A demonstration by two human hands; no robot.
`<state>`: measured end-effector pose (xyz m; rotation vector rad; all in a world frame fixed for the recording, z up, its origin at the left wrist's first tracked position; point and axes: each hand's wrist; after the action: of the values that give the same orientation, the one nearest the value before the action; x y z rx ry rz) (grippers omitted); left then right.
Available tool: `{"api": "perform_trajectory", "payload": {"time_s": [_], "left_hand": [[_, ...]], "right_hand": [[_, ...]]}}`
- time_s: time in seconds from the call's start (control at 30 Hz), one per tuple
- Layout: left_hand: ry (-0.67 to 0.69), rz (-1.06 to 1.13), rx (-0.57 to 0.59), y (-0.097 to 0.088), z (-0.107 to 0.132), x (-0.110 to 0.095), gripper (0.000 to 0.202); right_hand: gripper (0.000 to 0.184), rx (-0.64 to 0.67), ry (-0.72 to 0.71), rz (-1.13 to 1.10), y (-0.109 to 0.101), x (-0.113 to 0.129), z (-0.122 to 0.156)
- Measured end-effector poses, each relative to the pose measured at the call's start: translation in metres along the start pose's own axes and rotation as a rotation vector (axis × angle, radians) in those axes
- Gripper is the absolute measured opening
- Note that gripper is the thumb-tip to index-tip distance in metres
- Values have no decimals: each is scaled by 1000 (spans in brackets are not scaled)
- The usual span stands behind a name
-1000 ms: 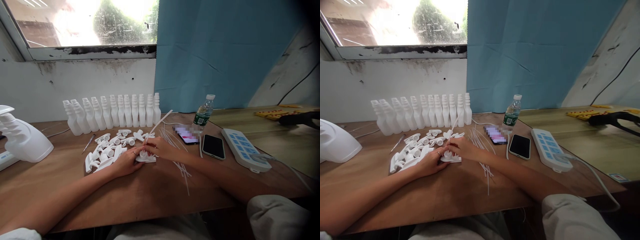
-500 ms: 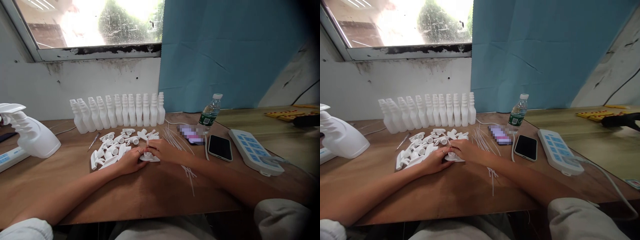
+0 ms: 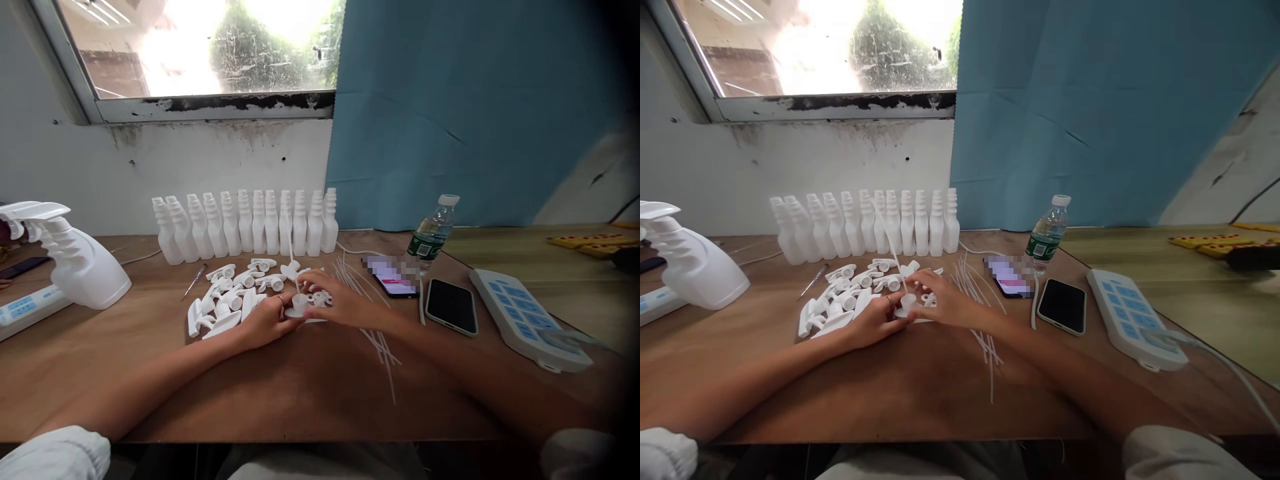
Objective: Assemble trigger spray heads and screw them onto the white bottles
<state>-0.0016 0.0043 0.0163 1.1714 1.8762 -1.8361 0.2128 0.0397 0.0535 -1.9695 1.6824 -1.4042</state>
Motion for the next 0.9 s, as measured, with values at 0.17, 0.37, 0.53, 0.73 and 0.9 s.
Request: {"api": "perform_trajectory", "payload": {"time_s": [0.17,0.37,0.53,0.73,0.9], "left_hand": [[28,103,-72,-6,-4,-24,37],[121,-212,-90,-88,-30,-32,27],[-207,-440,-932,-191,-49,30,35],[-448,-360,-1162,-232,-31,126,54],[-517,-320,-1002,-224,-24,177,67]], "right_hand": [[37,-84,309,-261,-11,8,9],[36,-322,335,-306,-28,8,20],[39,-668,370,-196,-48,-8,35],[48,-896,361,-368,-66,-27,42],[41,-904,315,-375,-70,-30,45]]}}
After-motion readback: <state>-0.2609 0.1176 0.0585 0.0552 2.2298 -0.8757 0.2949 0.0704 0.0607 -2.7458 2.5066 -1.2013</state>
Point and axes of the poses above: each hand's wrist, its own z-axis away from the middle knuckle, its own y-axis out of the palm, x = y × z, and after that the axes turned 13 degrees about -y, right-handed
